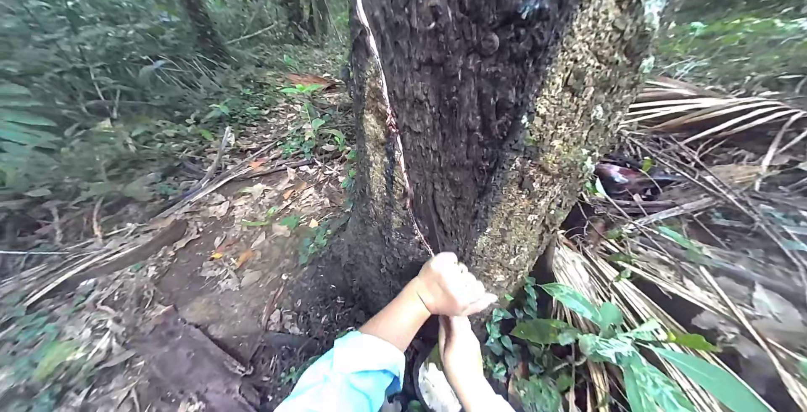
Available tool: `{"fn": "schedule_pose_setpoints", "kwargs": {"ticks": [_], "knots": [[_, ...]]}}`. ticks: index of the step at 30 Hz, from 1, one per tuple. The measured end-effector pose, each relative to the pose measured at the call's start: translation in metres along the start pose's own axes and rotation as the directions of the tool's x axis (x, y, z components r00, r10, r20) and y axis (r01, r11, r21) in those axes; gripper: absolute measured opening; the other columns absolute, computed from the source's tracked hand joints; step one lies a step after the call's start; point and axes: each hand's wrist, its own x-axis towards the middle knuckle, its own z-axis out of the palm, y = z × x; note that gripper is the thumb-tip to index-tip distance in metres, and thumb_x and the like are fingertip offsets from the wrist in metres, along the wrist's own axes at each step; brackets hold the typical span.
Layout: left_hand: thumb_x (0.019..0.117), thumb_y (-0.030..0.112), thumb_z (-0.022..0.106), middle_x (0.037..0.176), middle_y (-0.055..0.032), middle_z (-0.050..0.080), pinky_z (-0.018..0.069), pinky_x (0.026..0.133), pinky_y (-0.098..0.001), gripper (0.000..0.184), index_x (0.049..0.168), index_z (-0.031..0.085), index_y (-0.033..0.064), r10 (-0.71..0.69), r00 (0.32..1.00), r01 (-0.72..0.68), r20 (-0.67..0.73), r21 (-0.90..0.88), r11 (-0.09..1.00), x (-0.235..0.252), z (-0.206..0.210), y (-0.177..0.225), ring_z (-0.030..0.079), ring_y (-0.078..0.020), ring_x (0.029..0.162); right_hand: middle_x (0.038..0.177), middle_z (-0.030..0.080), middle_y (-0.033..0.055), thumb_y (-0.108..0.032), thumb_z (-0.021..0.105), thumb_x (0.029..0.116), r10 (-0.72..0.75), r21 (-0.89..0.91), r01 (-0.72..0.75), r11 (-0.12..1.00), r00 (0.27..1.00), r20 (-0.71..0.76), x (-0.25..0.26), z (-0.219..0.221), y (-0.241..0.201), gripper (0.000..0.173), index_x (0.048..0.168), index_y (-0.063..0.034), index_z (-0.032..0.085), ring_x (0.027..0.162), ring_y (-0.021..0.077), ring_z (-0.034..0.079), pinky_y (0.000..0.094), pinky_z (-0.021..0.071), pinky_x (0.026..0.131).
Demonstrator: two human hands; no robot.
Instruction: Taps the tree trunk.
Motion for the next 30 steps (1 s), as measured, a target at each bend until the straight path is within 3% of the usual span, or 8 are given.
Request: {"fn": "schedule_pose_setpoints", "kwargs": {"ticks": [6, 9, 11, 13, 15, 20, 25, 30], "knots": [[0.0973, 0.030, 0.054, 0.046, -0.0024, 0.048, 0.0412, 0.053, -0.0333, 0.047, 0.054, 0.049, 0.0125, -0.004, 1.000, 0.004, 0.008, 0.031, 0.999, 0.000, -0.008, -0.001, 0.050, -0.0183, 0.045, 0.096, 0.073, 0.0256, -0.003, 0.059, 0.0879, -0.183, 0.028, 0.185, 0.982, 0.980, -0.080, 0.004, 0.009, 0.012, 0.022, 0.102, 0.0084, 0.072, 0.078, 0.0376, 0.075, 0.0469, 0.0621, 0.066], [0.0985, 0.031, 0.054, 0.048, -0.0011, 0.050, 0.0440, 0.063, -0.0326, 0.046, 0.056, 0.052, 0.0137, -0.113, 0.989, 0.129, -0.092, 0.181, 0.975, -0.005, -0.018, 0.002, 0.051, -0.0172, 0.048, 0.093, 0.074, 0.0209, -0.007, 0.056, 0.0875, -0.396, 0.081, 0.402, 0.912, 0.914, -0.086, 0.022, 0.006, 0.033, 0.023, 0.099, 0.0039, 0.074, 0.079, 0.0321, 0.075, 0.0414, 0.0626, 0.071], [0.0978, 0.030, 0.054, 0.050, -0.0003, 0.048, 0.0424, 0.068, -0.0313, 0.042, 0.059, 0.054, 0.0138, -0.176, 0.972, 0.212, -0.155, 0.265, 0.940, -0.004, -0.020, 0.005, 0.047, -0.0170, 0.049, 0.092, 0.073, 0.0189, -0.006, 0.057, 0.0873, -0.535, 0.118, 0.537, 0.835, 0.843, -0.056, 0.047, -0.006, 0.049, 0.021, 0.097, 0.0012, 0.074, 0.077, 0.0294, 0.074, 0.0385, 0.0624, 0.069], [0.0971, 0.029, 0.055, 0.055, -0.0002, 0.055, 0.0450, 0.073, -0.0323, 0.038, 0.063, 0.061, 0.0145, -0.203, 0.973, 0.226, -0.112, 0.264, 0.938, -0.003, -0.013, 0.018, 0.054, -0.0171, 0.055, 0.090, 0.072, 0.0194, -0.007, 0.058, 0.0864, -0.595, 0.123, 0.593, 0.796, 0.803, -0.024, 0.054, -0.021, 0.070, 0.017, 0.094, -0.0004, 0.072, 0.073, 0.0301, 0.073, 0.0398, 0.0614, 0.063], [0.0953, 0.026, 0.057, 0.058, -0.0014, 0.061, 0.0481, 0.070, -0.0342, 0.034, 0.065, 0.065, 0.0137, -0.161, 0.987, 0.159, -0.001, 0.173, 0.972, -0.001, 0.001, 0.035, 0.061, -0.0182, 0.060, 0.093, 0.072, 0.0213, -0.011, 0.056, 0.0877, -0.551, 0.102, 0.547, 0.831, 0.834, 0.011, 0.039, -0.035, 0.090, 0.019, 0.093, 0.0005, 0.071, 0.074, 0.0316, 0.074, 0.0416, 0.0613, 0.062], [0.0952, 0.029, 0.055, 0.051, -0.0014, 0.053, 0.0404, 0.057, -0.0335, 0.040, 0.059, 0.058, 0.0121, -0.022, 0.997, 0.018, 0.069, 0.051, 0.999, -0.002, 0.044, 0.040, 0.053, -0.0176, 0.050, 0.090, 0.073, 0.0253, -0.014, 0.053, 0.0927, -0.344, 0.095, 0.338, 0.936, 0.937, 0.064, 0.006, -0.028, 0.109, 0.030, 0.096, 0.0101, 0.070, 0.079, 0.0362, 0.075, 0.0447, 0.0613, 0.072], [0.0959, 0.041, 0.048, 0.048, -0.0014, 0.050, 0.0395, 0.054, -0.0339, 0.048, 0.057, 0.053, 0.0128, -0.040, 0.997, 0.029, 0.068, 0.152, 0.988, -0.011, 0.041, 0.019, 0.050, -0.0178, 0.046, 0.081, 0.074, 0.0198, -0.020, 0.049, 0.0960, -0.395, 0.111, 0.396, 0.911, 0.918, -0.032, 0.020, 0.009, 0.106, 0.034, 0.091, 0.0064, 0.070, 0.075, 0.0303, 0.075, 0.0399, 0.0615, 0.070], [0.0958, 0.041, 0.050, 0.049, -0.0005, 0.051, 0.0391, 0.054, -0.0329, 0.048, 0.057, 0.055, 0.0134, -0.126, 0.992, 0.123, 0.029, 0.086, 0.989, -0.013, 0.055, 0.049, 0.050, -0.0166, 0.047, 0.085, 0.073, 0.0271, -0.007, 0.059, 0.0888, -0.296, 0.073, 0.287, 0.955, 0.940, 0.170, 0.004, -0.044, 0.105, 0.022, 0.091, 0.0118, 0.071, 0.075, 0.0417, 0.075, 0.0520, 0.0612, 0.069]]}}
